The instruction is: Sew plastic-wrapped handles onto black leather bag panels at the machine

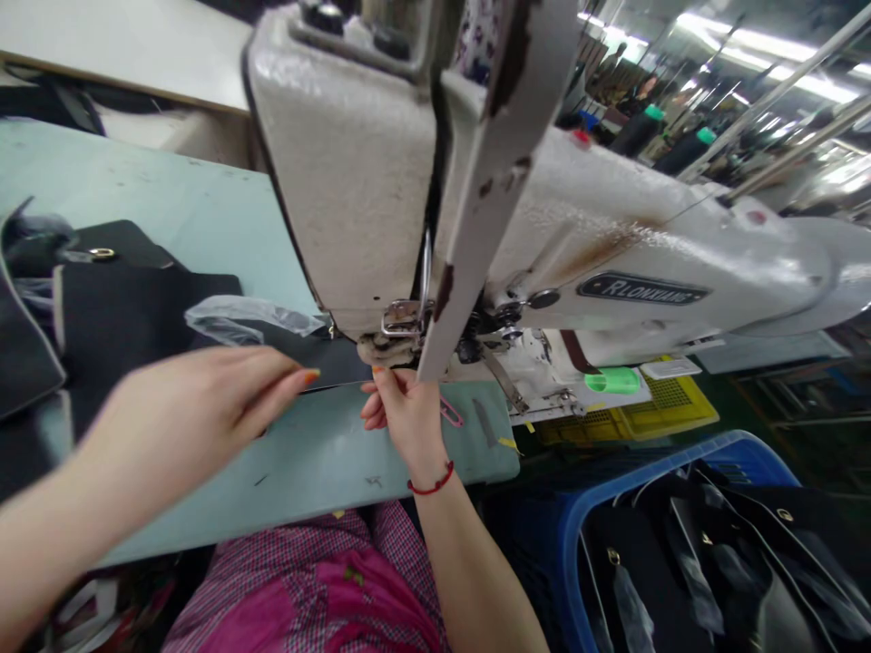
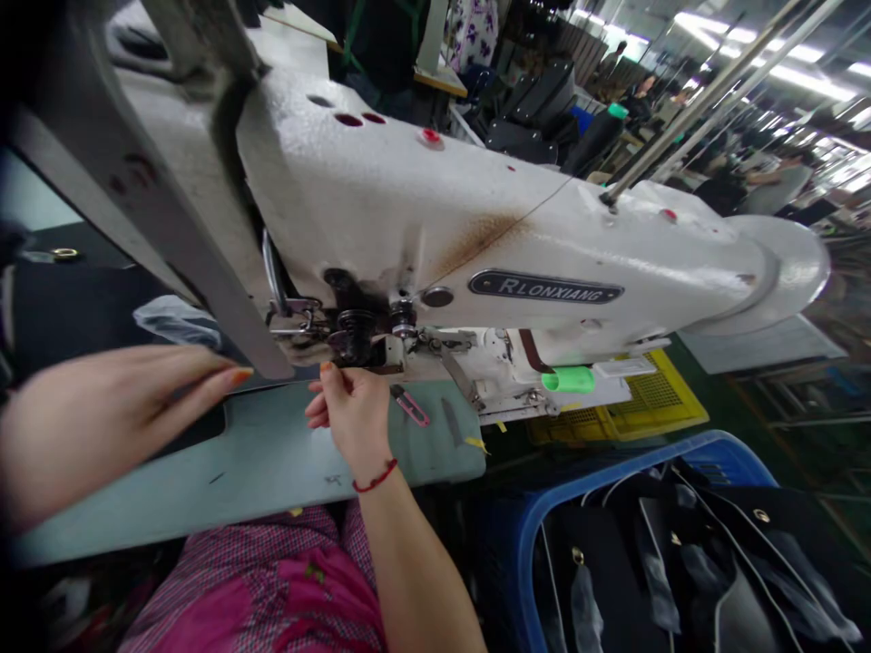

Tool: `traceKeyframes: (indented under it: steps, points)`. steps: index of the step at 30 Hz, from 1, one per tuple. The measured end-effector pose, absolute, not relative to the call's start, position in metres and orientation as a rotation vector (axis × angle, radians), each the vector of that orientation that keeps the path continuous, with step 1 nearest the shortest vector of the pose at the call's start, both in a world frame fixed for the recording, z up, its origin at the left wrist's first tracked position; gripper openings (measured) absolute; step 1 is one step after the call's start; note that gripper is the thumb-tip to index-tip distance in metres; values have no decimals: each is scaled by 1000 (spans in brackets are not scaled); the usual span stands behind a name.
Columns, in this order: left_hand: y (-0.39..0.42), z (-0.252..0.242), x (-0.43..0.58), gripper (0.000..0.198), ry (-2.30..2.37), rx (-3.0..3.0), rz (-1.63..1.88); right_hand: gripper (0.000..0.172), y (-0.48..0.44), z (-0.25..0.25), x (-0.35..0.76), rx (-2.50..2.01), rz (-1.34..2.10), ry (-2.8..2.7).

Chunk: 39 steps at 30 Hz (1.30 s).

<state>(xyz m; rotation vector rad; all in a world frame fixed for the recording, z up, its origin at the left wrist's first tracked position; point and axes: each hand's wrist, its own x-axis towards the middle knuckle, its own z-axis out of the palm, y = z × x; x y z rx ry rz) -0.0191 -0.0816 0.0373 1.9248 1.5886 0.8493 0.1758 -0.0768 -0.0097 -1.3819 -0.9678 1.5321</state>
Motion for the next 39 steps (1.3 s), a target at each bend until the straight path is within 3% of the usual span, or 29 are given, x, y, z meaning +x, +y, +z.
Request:
traceKeyframes:
  steps: [4, 9, 15, 25, 30, 39]
  points:
    - [-123, -7, 22, 37, 1214, 1222, 792, 43, -78, -8, 177, -1369, 1489, -1021]
    - [-93, -45, 48, 49, 883, 399, 1091, 43, -78, -8, 178, -1388, 1436, -1060]
    - [-68, -42, 47, 32, 1067, 588, 1086, 43, -80, -9, 178, -1387, 1332, -1167]
    - [-63, -39, 42, 49, 1103, 820, 892, 49, -134, -65, 185, -1338, 1420, -1163]
    - [-63, -37, 46, 44, 1029, 797, 938, 54, -147, -96, 187, -1411, 1434, -1204]
    - [-55, -35, 48, 41, 972, 734, 1012, 54, -149, -100, 188, -1462, 1403, -1321]
